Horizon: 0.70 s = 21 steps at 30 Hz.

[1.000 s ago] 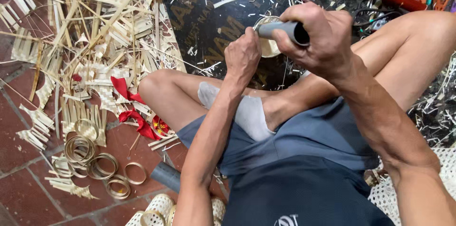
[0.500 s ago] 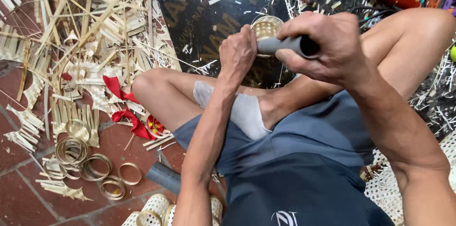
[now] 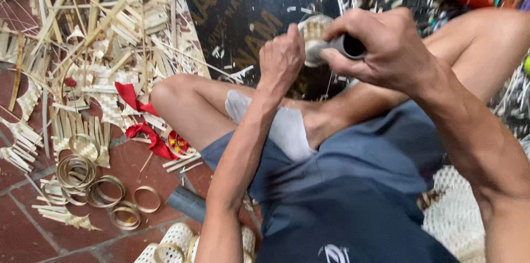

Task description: The person sits on the floor weaving thin bamboo strips and trimming them with a knife. They fit a woven bamboo disc into a perforated bamboo cup-shaped basket body, press it into place, and wrap a strip around the rim, working among piles of bamboo strips and finished baskets.

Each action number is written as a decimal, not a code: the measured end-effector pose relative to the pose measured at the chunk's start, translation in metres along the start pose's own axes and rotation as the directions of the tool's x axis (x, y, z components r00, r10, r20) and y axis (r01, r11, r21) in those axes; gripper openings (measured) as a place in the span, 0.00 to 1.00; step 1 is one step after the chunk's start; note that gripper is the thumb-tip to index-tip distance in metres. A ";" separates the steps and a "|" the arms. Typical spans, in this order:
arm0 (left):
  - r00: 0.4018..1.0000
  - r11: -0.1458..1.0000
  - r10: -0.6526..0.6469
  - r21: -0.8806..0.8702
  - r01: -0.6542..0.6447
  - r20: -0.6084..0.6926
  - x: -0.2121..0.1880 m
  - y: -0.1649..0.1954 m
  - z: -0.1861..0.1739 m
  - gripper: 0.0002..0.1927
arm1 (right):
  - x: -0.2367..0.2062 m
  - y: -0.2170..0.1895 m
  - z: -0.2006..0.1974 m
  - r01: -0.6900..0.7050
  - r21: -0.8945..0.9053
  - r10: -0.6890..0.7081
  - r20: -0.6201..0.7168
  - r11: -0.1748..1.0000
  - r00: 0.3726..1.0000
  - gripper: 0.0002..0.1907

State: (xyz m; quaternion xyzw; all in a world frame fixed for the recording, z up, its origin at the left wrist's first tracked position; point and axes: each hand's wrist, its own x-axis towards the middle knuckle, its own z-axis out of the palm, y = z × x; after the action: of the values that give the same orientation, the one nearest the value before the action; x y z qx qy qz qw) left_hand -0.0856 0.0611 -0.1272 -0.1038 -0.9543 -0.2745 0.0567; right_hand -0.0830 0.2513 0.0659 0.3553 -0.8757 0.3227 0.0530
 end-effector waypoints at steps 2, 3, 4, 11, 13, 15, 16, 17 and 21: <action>1.000 0.999 0.005 0.041 -0.005 0.009 -0.002 -0.001 0.003 0.08 | 0.001 -0.003 -0.002 0.070 0.075 -0.063 -0.094 0.995 0.994 0.11; 1.000 0.999 0.013 0.036 -0.014 0.012 -0.003 -0.001 0.004 0.08 | 0.003 -0.004 0.000 0.073 0.050 -0.068 -0.104 0.996 0.992 0.11; 1.000 0.999 0.020 0.039 -0.020 0.007 -0.004 -0.001 0.006 0.08 | 0.001 -0.007 -0.003 0.076 0.025 -0.073 -0.113 0.997 0.991 0.11; 0.996 0.992 0.072 0.107 -0.067 -0.046 -0.002 0.000 0.010 0.06 | 0.002 -0.011 -0.002 0.048 -0.205 -0.087 -0.186 0.978 0.979 0.13; 0.996 0.991 0.079 0.112 -0.074 -0.046 -0.001 0.000 0.011 0.06 | 0.000 -0.007 0.003 0.051 -0.230 -0.107 -0.241 0.972 0.964 0.12; 0.998 0.993 0.062 0.098 -0.060 -0.012 -0.001 0.000 0.012 0.06 | -0.008 -0.005 0.009 0.016 -0.201 -0.076 -0.294 0.979 0.953 0.09; 0.998 0.993 0.067 0.096 -0.065 -0.021 -0.001 0.000 0.012 0.06 | -0.013 -0.004 0.011 0.008 -0.210 -0.075 -0.313 0.978 0.947 0.09; 0.996 0.993 0.081 0.089 -0.079 -0.027 -0.002 0.000 0.012 0.07 | -0.015 -0.002 0.014 0.000 -0.265 -0.087 -0.318 0.964 0.944 0.10; 0.997 0.991 0.072 0.110 -0.074 0.020 -0.003 -0.001 0.013 0.04 | -0.018 0.004 0.020 -0.015 -0.269 -0.075 -0.320 0.963 0.945 0.11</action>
State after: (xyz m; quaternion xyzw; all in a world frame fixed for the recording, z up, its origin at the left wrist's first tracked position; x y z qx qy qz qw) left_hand -0.0837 0.0664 -0.1394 -0.1374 -0.9640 -0.2183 0.0645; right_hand -0.0693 0.2519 0.0422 0.2999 -0.8846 0.2551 0.2498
